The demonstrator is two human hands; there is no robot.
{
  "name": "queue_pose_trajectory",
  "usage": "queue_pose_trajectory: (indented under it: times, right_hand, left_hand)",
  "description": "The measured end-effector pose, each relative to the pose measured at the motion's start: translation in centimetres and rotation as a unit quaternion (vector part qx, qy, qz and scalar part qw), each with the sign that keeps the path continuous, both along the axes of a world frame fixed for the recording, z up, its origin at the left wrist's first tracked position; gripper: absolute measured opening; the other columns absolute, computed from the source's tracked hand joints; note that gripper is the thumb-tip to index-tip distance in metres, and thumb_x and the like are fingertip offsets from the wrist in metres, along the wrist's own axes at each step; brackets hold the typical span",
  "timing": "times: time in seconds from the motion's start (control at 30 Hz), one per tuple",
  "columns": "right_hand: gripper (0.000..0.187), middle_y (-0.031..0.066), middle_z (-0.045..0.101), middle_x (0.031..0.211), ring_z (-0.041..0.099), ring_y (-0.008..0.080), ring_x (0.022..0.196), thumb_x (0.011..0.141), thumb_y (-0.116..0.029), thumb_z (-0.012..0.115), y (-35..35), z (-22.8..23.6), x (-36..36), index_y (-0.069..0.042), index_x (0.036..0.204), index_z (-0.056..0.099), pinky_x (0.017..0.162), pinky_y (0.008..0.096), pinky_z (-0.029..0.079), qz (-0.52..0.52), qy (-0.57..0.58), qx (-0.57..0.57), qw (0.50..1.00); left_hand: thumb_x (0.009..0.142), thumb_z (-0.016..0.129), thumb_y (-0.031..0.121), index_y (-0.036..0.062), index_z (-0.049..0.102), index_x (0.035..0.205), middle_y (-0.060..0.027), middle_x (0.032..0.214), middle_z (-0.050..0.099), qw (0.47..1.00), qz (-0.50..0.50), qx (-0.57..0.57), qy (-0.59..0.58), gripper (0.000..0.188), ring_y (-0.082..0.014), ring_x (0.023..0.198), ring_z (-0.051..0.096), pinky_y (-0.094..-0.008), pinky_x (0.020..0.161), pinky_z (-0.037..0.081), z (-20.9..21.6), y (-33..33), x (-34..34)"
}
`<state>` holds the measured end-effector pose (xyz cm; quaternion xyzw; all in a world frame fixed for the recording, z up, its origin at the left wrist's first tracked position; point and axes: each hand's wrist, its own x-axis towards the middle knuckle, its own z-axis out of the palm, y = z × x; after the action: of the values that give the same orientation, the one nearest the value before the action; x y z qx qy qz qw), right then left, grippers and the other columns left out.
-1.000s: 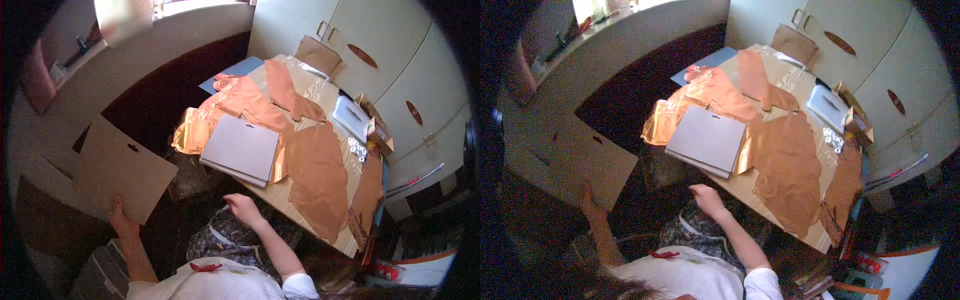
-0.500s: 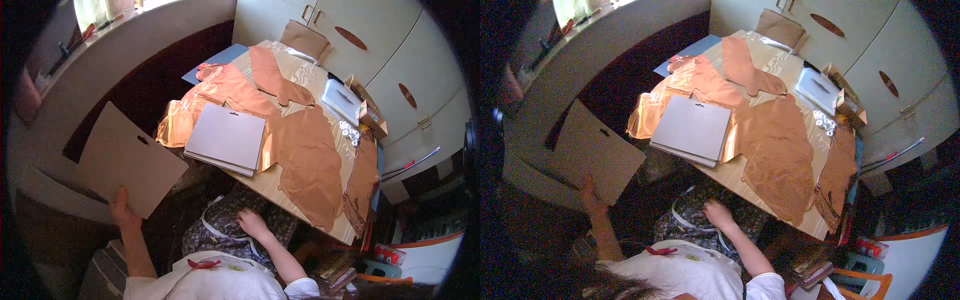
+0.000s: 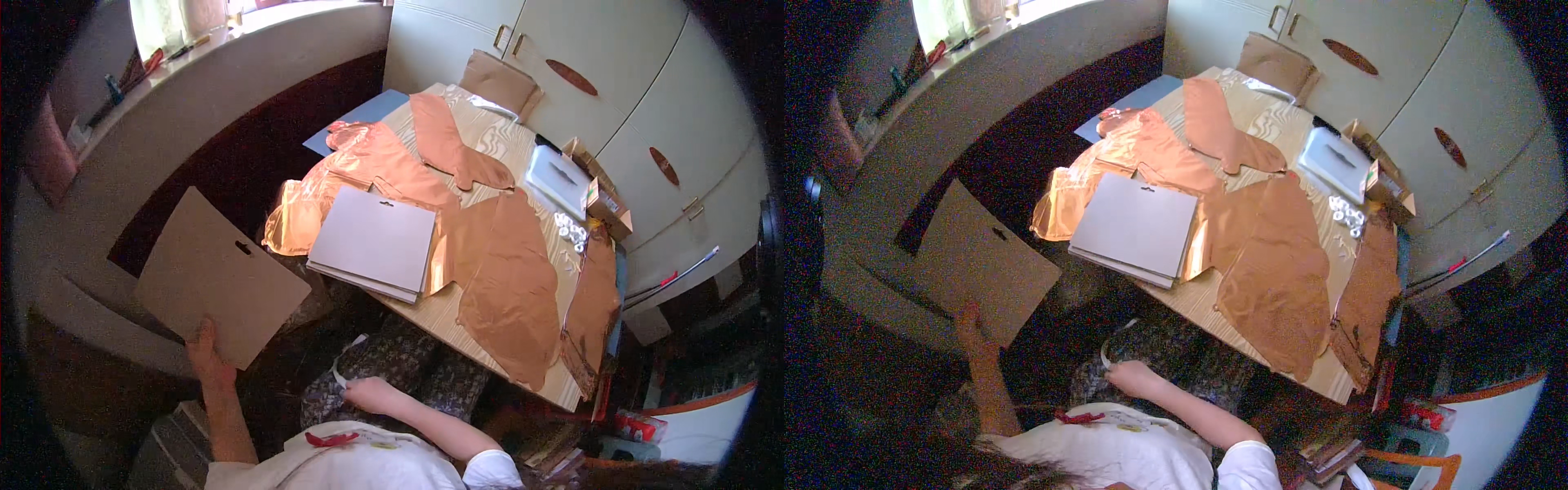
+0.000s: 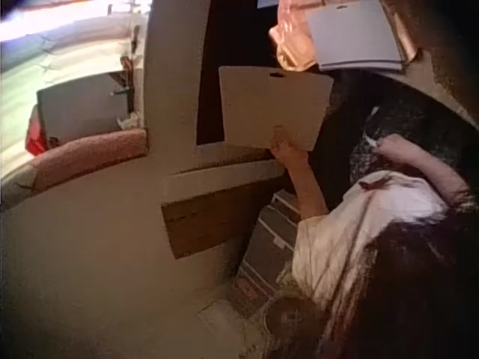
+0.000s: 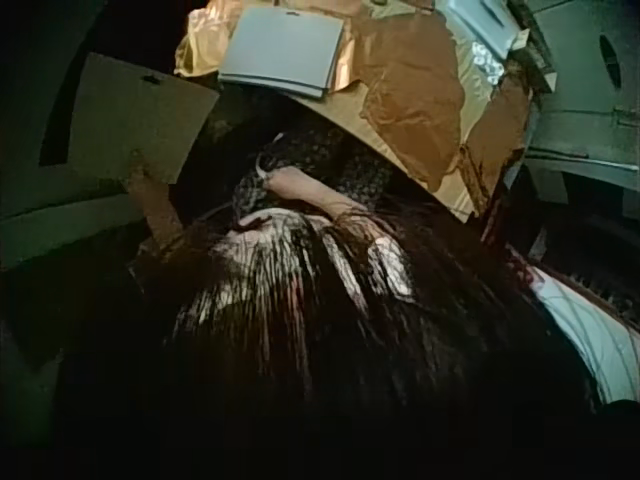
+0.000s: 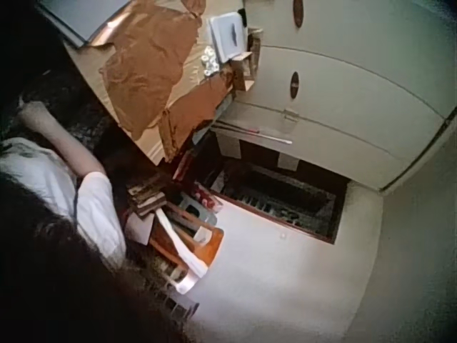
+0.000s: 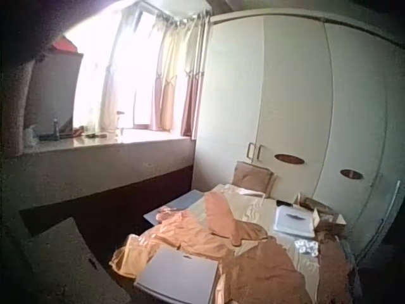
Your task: Sorting through and arranging metallic foil balloons and cardboard backing plates on a table.
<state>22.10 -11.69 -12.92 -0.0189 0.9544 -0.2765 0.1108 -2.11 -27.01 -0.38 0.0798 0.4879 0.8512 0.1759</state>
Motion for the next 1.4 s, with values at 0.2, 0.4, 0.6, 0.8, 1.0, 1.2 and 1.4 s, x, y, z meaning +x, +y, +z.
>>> queue_pose_trajectory:
  times: [0.2, 0.4, 0.6, 0.8, 1.0, 1.2, 1.4]
  right_hand:
    - [0.014, 0.0158, 0.059, 0.082, 0.06, 0.0355, 0.079, 0.076, -0.013, 0.057, 1.1, 3.5, -1.3, -0.005, 0.087, 0.058, 0.069, 0.0441, 0.049, -0.022, 0.009, -0.141, 0.99]
    - [0.026, 0.0151, 0.062, 0.098, 0.061, 0.0328, 0.088, 0.08, -0.009, 0.055, -1.2, 5.5, -4.6, -0.003, 0.105, 0.059, 0.076, 0.0373, 0.049, -0.136, 0.338, -0.204, 0.909]
    - [0.026, 0.0119, 0.064, 0.099, 0.063, 0.0231, 0.088, 0.081, -0.004, 0.055, 5.7, 17.2, -1.0, 0.0, 0.107, 0.06, 0.077, 0.0295, 0.05, -0.063, 0.161, -0.254, 0.952]
    - [0.025, 0.0134, 0.064, 0.095, 0.062, 0.0175, 0.086, 0.085, -0.016, 0.056, 19.1, 21.8, -1.9, -0.002, 0.105, 0.061, 0.075, 0.0284, 0.051, -0.36, 0.255, -0.135, 0.887]
    - [0.054, 0.0201, 0.055, 0.117, 0.056, 0.0272, 0.104, 0.082, -0.034, 0.061, 28.6, 17.1, -8.3, 0.002, 0.121, 0.047, 0.089, 0.035, 0.045, -0.307, 0.153, 0.005, 0.939]
    - [0.064, 0.0247, 0.052, 0.115, 0.048, 0.0365, 0.111, 0.075, -0.044, 0.063, 30.2, 15.0, -12.1, 0.002, 0.118, 0.049, 0.095, 0.04, 0.038, -0.168, -0.003, 0.053, 0.984]
    - [0.062, 0.0237, 0.049, 0.117, 0.042, 0.0371, 0.115, 0.073, -0.044, 0.065, 29.9, 14.0, -12.1, 0.0, 0.115, 0.052, 0.096, 0.0411, 0.036, -0.197, 0.004, 0.087, 0.977]
  left_hand:
    - [0.085, 0.059, 0.019, -0.0027, 0.033, 0.13, -0.0158, 0.124, 0.044, 0.999, 0.016, -0.011, -0.039, 0.056, -0.0293, 0.114, 0.045, -0.0459, 0.095, 0.038, 0.8, 0.9, 0.8]
    - [0.087, 0.053, 0.024, -0.0019, 0.037, 0.126, -0.0139, 0.119, 0.049, 0.993, -0.074, 0.05, -0.076, 0.05, -0.0284, 0.111, 0.048, -0.044, 0.093, 0.04, 0.8, 4.7, 3.2]
    - [0.089, 0.045, 0.02, -0.0001, 0.041, 0.123, -0.0124, 0.114, 0.053, 0.961, -0.169, 0.115, -0.188, 0.04, -0.0264, 0.105, 0.054, -0.0406, 0.091, 0.044, 0.6, 10.4, 5.9]
    - [0.094, 0.039, 0.019, -0.0006, 0.039, 0.125, -0.0125, 0.117, 0.051, 0.943, -0.188, 0.131, -0.24, 0.036, -0.0255, 0.106, 0.053, -0.0411, 0.091, 0.044, 2.8, 18.7, 10.6]
    - [0.096, 0.037, 0.018, 0.0004, 0.034, 0.129, -0.014, 0.124, 0.046, 0.934, -0.172, 0.155, -0.271, 0.037, -0.0283, 0.113, 0.047, -0.0439, 0.097, 0.04, 0.1, 24.7, 12.3]
    - [0.093, 0.042, 0.014, -0.0046, 0.036, 0.125, -0.0146, 0.124, 0.045, 0.898, -0.252, 0.15, -0.326, 0.037, -0.0254, 0.116, 0.044, -0.0399, 0.1, 0.035, 0.5, 22.8, 12.1]
    - [0.086, 0.048, 0.009, 0.002, 0.037, 0.125, -0.0142, 0.117, 0.048, 0.912, -0.294, 0.03, -0.286, 0.042, -0.0274, 0.113, 0.044, -0.0419, 0.1, 0.034, -1.9, 15.3, 11.8]
